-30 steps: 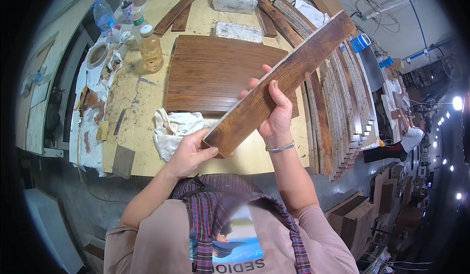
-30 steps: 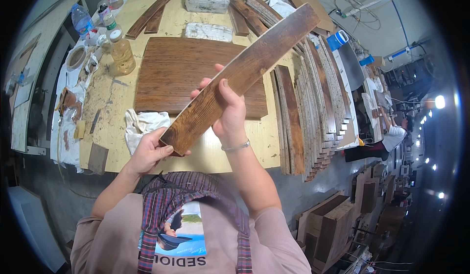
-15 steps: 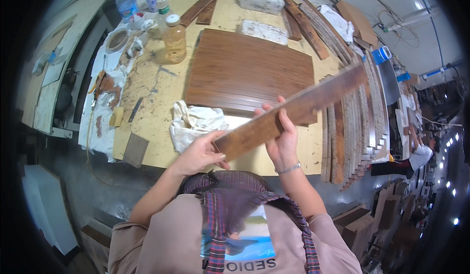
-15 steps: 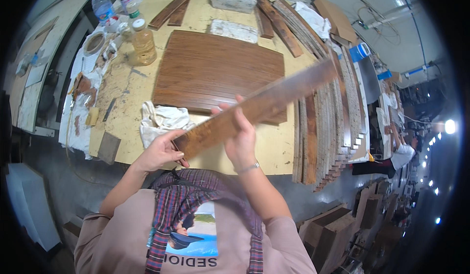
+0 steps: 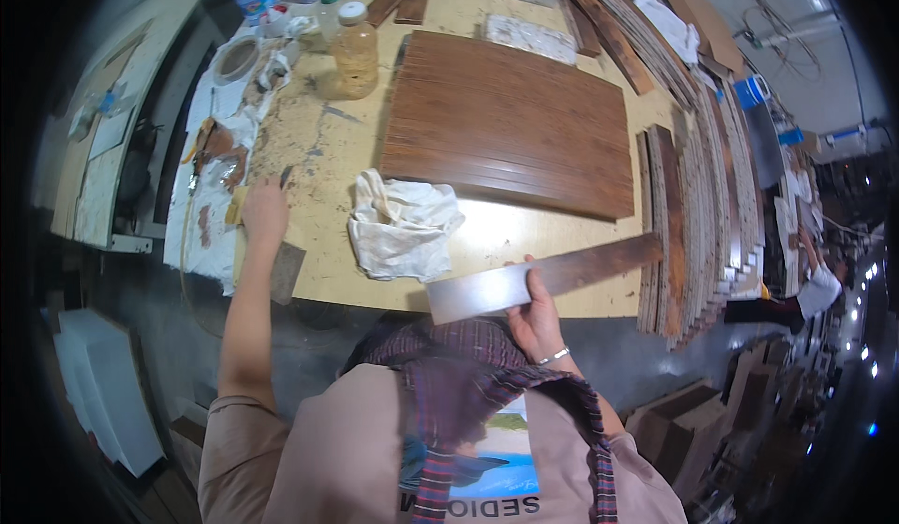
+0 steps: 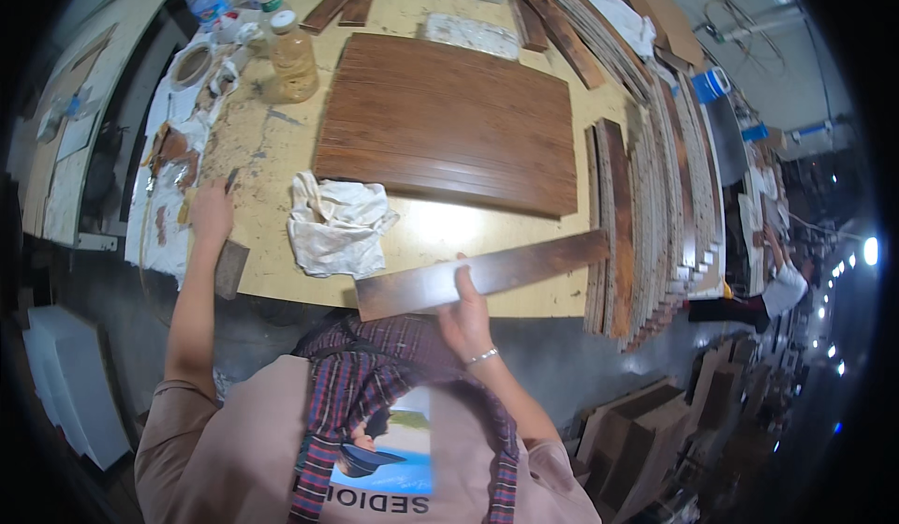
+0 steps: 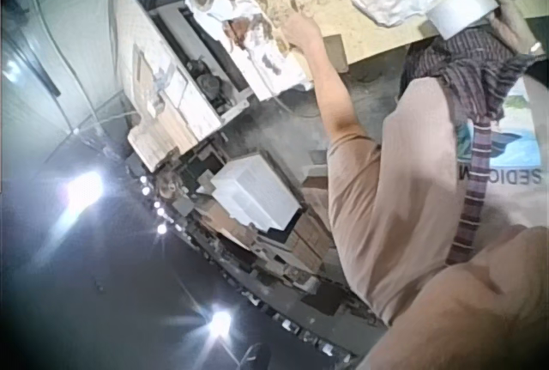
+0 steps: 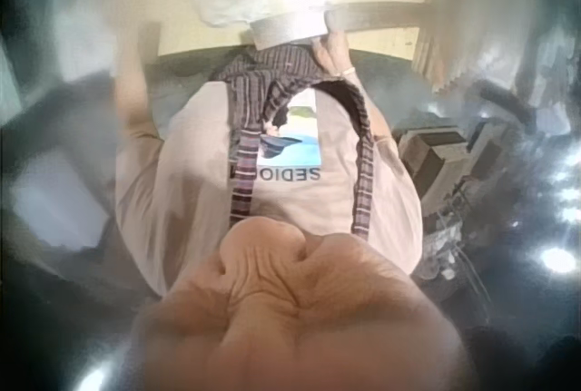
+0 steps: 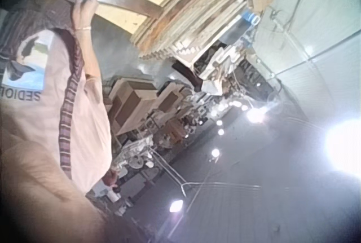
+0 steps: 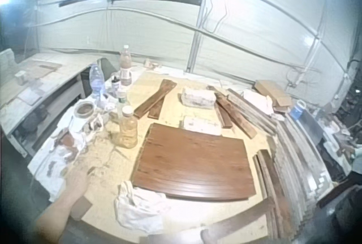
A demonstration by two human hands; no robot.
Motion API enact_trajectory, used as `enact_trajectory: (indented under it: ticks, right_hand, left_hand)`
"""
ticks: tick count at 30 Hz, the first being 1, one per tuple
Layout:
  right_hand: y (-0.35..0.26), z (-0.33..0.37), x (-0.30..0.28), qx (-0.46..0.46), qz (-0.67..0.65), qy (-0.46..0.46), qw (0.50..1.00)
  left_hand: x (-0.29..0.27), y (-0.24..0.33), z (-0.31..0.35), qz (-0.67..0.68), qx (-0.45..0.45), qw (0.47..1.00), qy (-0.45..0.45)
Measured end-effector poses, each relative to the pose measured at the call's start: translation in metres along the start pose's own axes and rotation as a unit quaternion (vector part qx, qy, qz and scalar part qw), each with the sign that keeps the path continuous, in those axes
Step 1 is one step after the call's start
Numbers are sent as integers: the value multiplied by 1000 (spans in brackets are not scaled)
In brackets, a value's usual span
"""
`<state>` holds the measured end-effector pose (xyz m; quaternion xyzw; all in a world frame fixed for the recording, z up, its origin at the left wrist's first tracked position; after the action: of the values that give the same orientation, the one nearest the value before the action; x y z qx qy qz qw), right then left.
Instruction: The person sands the edges and surfaces of several wooden boards by hand using a sanding block, then wipes them down with a white cloth.
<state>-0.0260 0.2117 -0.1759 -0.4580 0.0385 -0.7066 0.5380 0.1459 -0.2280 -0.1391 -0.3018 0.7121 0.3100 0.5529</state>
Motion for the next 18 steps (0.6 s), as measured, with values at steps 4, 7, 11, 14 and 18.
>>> enact_trajectory:
  ticks: [4, 7, 11, 14, 18]
  right_hand:
    - [24, -6, 6, -3, -13, 14, 1000]
    - [38, -12, 8, 0, 2, 75, 997]
    - [37, -2, 11, 115, 143, 8, 983]
    - [36, 18, -4, 149, 269, 25, 951]
    - [11, 27, -7, -54, 584, 6, 810]
  left_hand:
    - [19, -12, -14, -8, 0, 998, -58]
    - [16, -8, -17, -14, 16, 998, -56]
    - [-2, -1, -14, 69, -5, 996, -58]
    - [-21, 40, 15, 360, -6, 926, -109]
    - [-27, 166, 110, 569, 111, 728, -365]
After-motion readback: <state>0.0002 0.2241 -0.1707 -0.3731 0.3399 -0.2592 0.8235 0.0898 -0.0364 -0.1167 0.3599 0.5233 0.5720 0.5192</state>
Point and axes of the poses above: each hand's wrist, its own z-axis away from the middle knuckle, its own x-axis out of the palm, y = z × x, the point moved 6 cm from there along -z, towards the middle knuckle, and after that the axes turned 4 degrees about -x, right-handed, at the moved point
